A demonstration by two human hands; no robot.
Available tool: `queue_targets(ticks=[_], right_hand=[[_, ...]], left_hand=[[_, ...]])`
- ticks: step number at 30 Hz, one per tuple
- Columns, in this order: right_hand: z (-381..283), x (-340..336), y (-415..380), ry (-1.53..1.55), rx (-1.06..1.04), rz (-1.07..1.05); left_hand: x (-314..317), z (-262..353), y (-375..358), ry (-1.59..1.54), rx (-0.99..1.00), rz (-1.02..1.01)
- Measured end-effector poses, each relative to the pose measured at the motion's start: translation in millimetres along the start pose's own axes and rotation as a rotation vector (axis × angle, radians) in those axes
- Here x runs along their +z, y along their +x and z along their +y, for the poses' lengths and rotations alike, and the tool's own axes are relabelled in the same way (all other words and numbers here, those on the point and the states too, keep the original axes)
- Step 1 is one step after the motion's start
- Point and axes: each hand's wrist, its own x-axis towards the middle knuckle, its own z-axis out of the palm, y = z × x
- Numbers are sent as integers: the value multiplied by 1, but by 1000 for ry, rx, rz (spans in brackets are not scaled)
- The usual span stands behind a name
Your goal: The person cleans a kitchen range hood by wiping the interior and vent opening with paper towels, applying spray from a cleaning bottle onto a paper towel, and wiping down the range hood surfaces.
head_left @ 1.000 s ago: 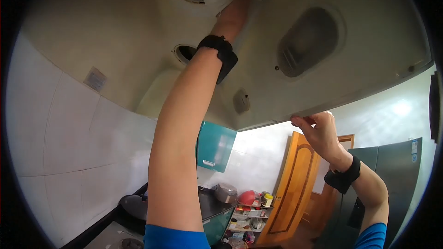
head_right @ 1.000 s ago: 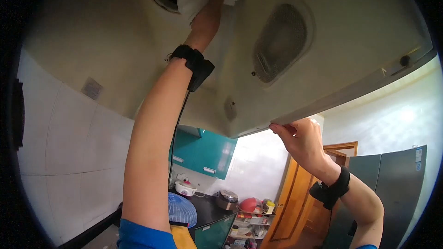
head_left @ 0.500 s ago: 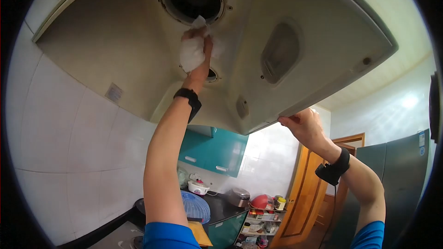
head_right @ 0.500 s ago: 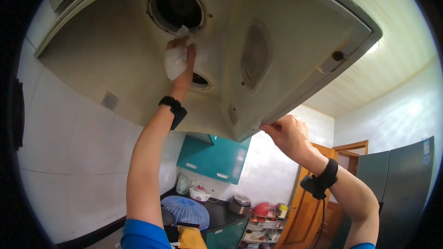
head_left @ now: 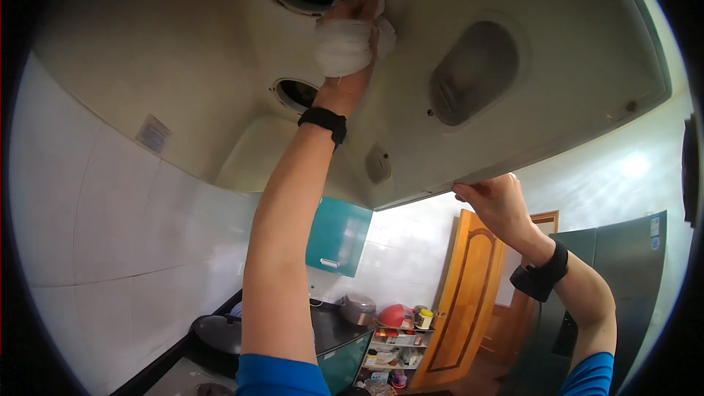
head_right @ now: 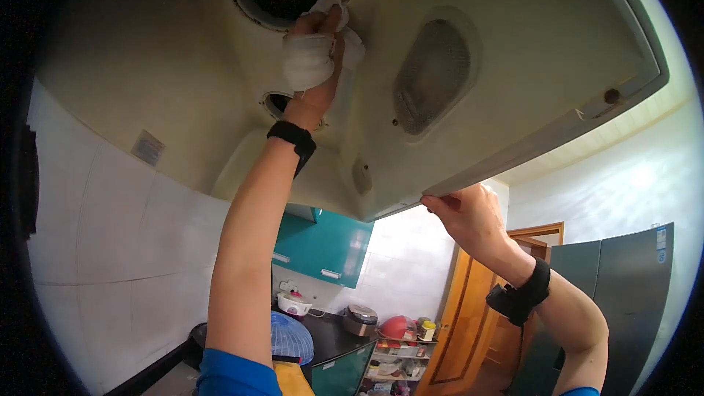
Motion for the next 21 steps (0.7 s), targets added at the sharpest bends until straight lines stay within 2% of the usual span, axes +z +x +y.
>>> queue_targets(ticks=[4, 6, 7, 9, 10, 12, 14, 16, 21], right_hand=[[-1, 0, -3, 57, 17, 4], [0, -2, -3, 53, 20, -6], [0, -1, -3, 53, 24, -22], [5, -1, -1, 84, -9, -12], [8, 0, -2, 126, -35, 2], [6, 1, -4, 143, -4, -6], [3, 1, -2, 157, 4, -4], [3, -1, -4, 106, -3, -8], [0, -1, -5, 104, 6, -2]], left_hand=[[-21, -28, -24, 113, 121, -86], [-28, -65, -57, 212, -152, -116], [-37, -77, -58, 212, -157, -114], [-45, -92, -56, 31, -340, -158], [-44, -77, -45, 25, -342, -164], [-34, -42, -31, -82, -172, -79], [-28, -27, -32, -53, -125, -58], [-19, -3, -21, -40, -59, -122], [4, 24, 2, -76, -59, 35]])
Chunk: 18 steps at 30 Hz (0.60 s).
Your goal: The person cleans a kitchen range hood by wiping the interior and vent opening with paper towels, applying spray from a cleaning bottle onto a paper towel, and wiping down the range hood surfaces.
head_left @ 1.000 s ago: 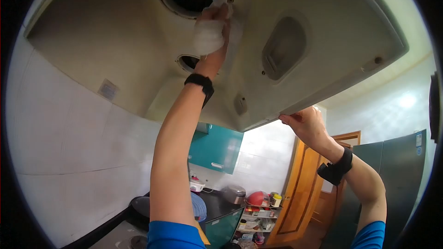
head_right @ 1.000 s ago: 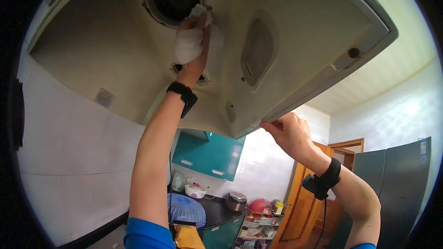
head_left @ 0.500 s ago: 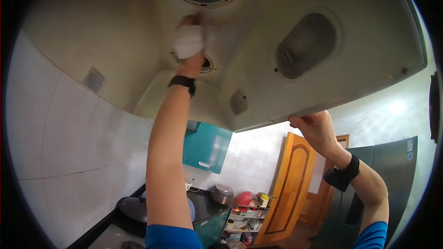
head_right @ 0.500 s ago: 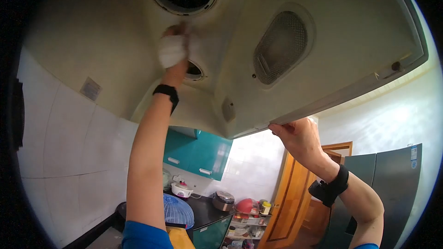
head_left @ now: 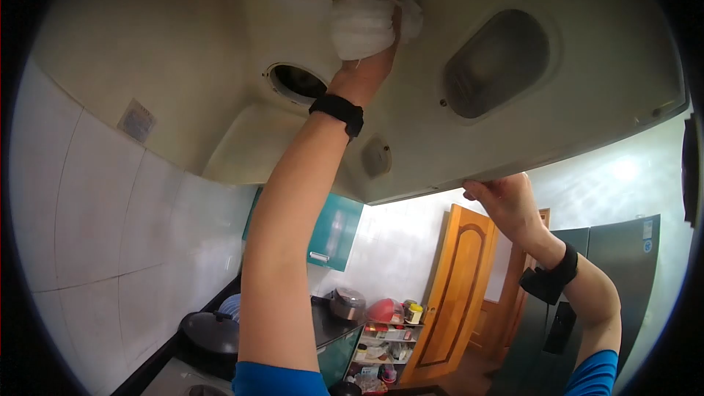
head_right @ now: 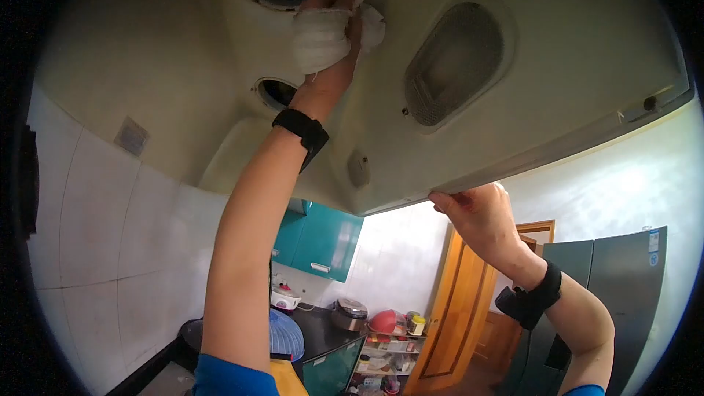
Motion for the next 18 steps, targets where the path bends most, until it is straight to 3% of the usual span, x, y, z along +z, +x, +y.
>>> queue_targets(ticks=[5, 7, 8, 10, 11, 12, 15, 18], right_hand=[[5, 2, -1, -50, -52, 21], [7, 1, 0, -64, -73, 19], [4, -3, 2, -69, -75, 25], [-1, -2, 1, -94, -27, -30], [-1, 1, 2, -89, -8, -31], [0, 0, 2, -1, -40, -45], [9, -7, -6, 136, 48, -126], [5, -15, -13, 182, 184, -252]], left_hand=[[-22, -33, -34, -37, -67, -32], [-33, -49, -39, 22, -255, -15], [-29, -50, -35, 17, -252, -9], [-31, -47, -31, 46, -69, -56], [-23, -42, -33, 36, -76, -71], [1, -34, -36, 608, 70, 11], [15, -19, -37, 291, 130, -20], [22, -16, -41, 205, 176, -43]])
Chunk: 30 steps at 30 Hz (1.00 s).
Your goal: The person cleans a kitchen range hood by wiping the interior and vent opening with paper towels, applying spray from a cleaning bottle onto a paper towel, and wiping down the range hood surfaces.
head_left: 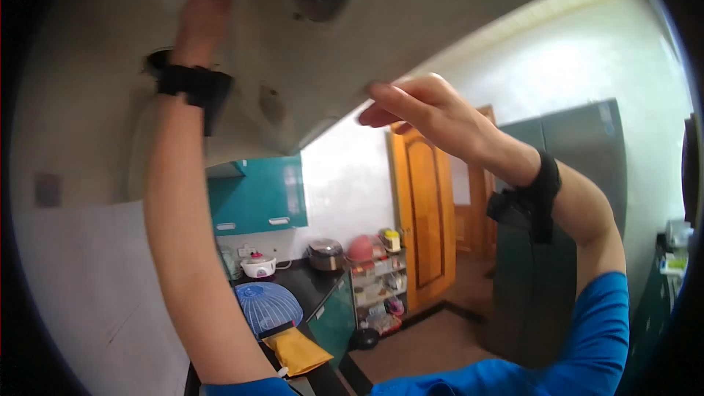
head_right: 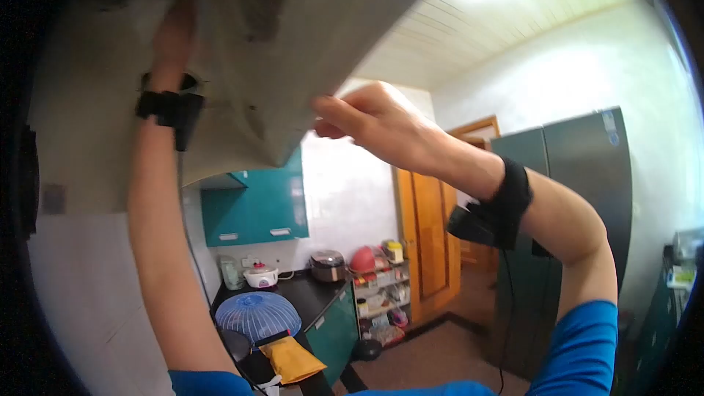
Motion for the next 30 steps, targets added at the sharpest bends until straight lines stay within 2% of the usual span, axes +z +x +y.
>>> queue_targets(ticks=[2, 4, 5, 7, 8, 9, 12, 13, 14, 15, 17, 21, 22, 26, 28, 30], right_hand=[[3, 9, 5, 60, 23, -27], [-7, 19, 8, 52, -102, -113], [-15, 22, 6, 60, -92, -115], [-37, 31, 14, 142, -101, -130], [-38, 39, 19, 338, -144, -116], [-44, 40, 28, 359, -246, -156], [-61, 44, 42, 443, -307, -3], [-65, 43, 42, 504, -306, 12], [-68, 44, 43, 514, -313, 17], [-70, 42, 44, 518, -337, 9], [-72, 39, 40, 395, -314, 7], [-69, 44, 39, 375, -351, 56], [-68, 43, 40, 373, -359, 67], [-66, 39, 43, 380, -379, 80], [-68, 37, 45, 376, -378, 80], [-67, 38, 49, 383, -375, 64]], left_hand=[[-1, -4, -1, -2, 19, -2], [-2, -5, -1, -13, 20, -7], [-2, -3, -2, -23, 16, -7], [-3, -7, -1, -26, 5, -4], [-3, -12, 2, -19, -5, 18], [-6, -17, 4, -26, -18, 61], [-21, -28, -2, -114, -84, 181], [-27, -29, -11, -99, -152, 125], [-32, -31, -20, -79, -218, 67], [-35, -32, -20, -75, -380, -54], [-35, -16, 1, -132, -360, -38], [-39, 12, 32, -162, -326, -82], [-38, 14, 29, -185, -320, -25], [-40, -11, 3, -239, -363, 14], [-54, -33, -9, -208, -533, -91], [-69, -44, -9, -157, -455, -99]])
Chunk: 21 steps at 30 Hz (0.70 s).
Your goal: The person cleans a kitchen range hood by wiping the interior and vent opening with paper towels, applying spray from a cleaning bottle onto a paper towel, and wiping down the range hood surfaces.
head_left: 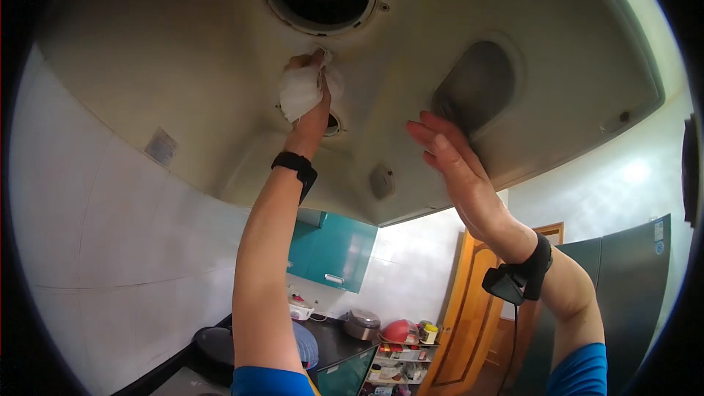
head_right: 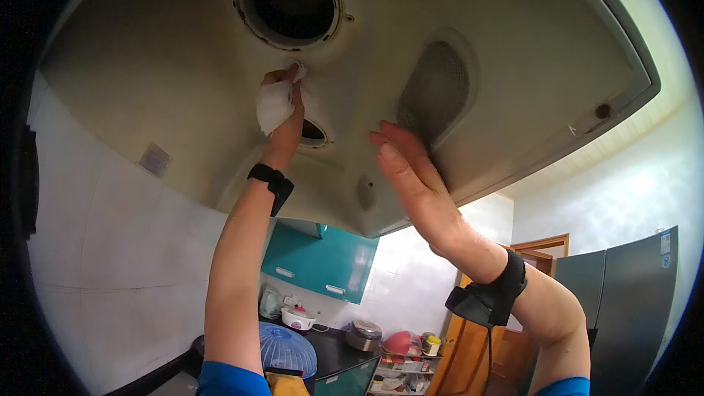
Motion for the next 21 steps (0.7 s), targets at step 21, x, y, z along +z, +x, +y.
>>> queue_targets(ticks=[21], right_hand=[[-5, 4, -3, 59, -112, 5]], left_hand=[[-50, -52, 214, 1060, 338, -271]])
